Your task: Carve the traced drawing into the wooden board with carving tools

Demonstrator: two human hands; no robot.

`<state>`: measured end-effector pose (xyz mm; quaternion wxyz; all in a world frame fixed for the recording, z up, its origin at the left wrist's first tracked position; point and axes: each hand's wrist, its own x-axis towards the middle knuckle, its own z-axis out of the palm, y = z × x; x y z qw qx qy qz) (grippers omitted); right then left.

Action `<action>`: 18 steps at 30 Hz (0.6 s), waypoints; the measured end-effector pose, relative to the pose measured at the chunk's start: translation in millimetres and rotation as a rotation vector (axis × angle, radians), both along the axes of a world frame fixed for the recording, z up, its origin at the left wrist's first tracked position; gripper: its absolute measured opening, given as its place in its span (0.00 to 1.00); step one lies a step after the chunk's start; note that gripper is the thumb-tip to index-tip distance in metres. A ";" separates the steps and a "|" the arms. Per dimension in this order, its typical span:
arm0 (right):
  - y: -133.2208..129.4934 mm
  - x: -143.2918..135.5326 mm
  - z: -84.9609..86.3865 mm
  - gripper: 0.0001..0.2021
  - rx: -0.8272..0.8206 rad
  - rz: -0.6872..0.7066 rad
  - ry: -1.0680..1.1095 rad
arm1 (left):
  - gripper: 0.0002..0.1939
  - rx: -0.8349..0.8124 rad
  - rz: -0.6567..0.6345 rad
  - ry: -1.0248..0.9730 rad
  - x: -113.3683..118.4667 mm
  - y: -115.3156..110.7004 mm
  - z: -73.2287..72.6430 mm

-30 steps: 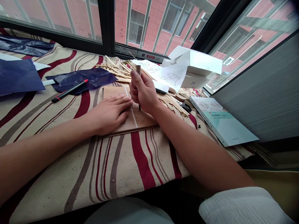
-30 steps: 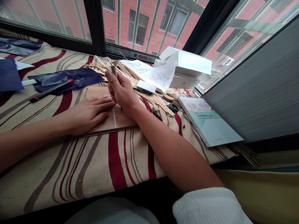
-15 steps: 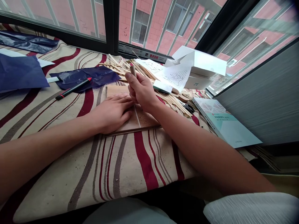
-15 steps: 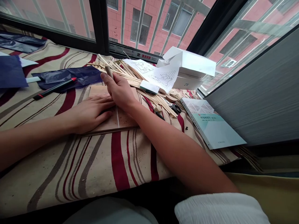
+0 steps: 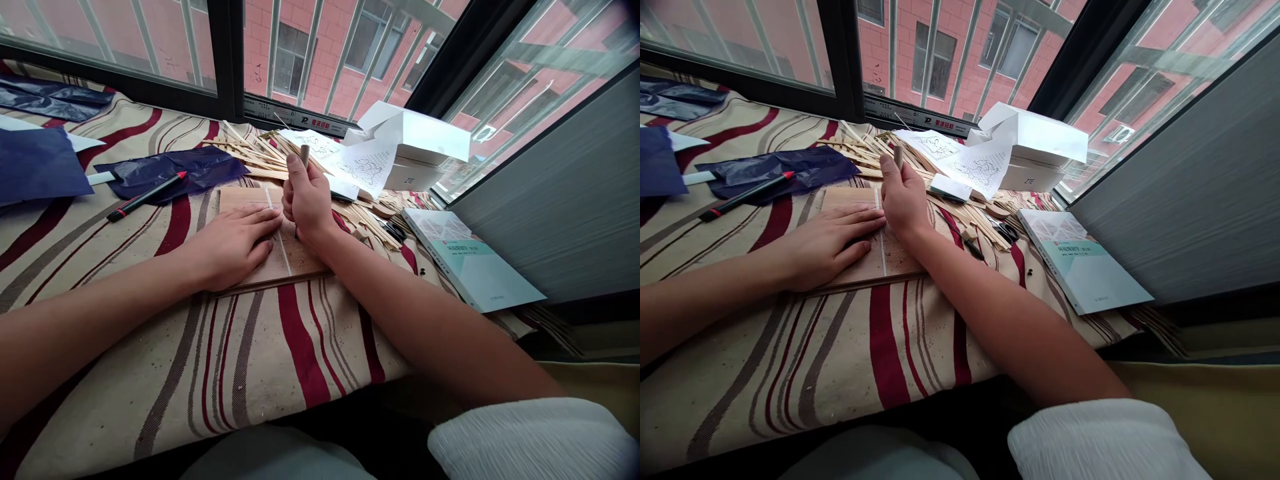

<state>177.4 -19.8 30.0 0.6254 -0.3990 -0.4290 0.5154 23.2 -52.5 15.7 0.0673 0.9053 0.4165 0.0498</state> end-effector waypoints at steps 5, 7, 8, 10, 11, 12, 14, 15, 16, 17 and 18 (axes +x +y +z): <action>0.7 7.1 0.1 0.20 -0.127 -0.106 0.151 | 0.38 -0.013 -0.012 0.006 -0.4 0.8 0.1; 0.5 14.1 2.6 0.22 -0.223 -0.012 0.213 | 0.39 -0.024 -0.009 0.015 -0.5 0.9 0.8; 0.1 17.5 4.4 0.22 -0.253 0.052 0.229 | 0.38 -0.026 -0.006 0.019 -0.6 0.8 1.1; -1.4 23.0 8.0 0.23 -0.232 0.132 0.239 | 0.38 -0.026 -0.006 0.023 -1.0 0.6 1.6; -2.4 24.7 9.6 0.23 -0.182 0.135 0.237 | 0.37 -0.025 -0.007 0.023 -1.2 0.4 1.7; -3.3 25.6 10.8 0.22 -0.121 0.115 0.233 | 0.37 -0.025 -0.009 0.023 -1.4 0.1 1.9; -5.0 24.8 11.8 0.21 -0.031 0.085 0.204 | 0.37 -0.023 -0.010 0.025 -1.5 -0.6 2.1; -5.9 23.1 11.5 0.21 -0.010 0.088 0.180 | 0.37 -0.024 -0.007 0.028 -1.4 -1.1 2.3; -6.7 21.0 10.8 0.20 0.000 0.097 0.151 | 0.37 -0.023 -0.003 0.032 -1.2 -1.5 2.4; -7.5 18.5 9.8 0.20 0.006 0.106 0.122 | 0.37 -0.022 0.002 0.036 -0.9 -2.0 2.6; -8.3 16.1 8.9 0.19 0.015 0.114 0.092 | 0.38 -0.020 0.006 0.039 -0.6 -2.4 2.7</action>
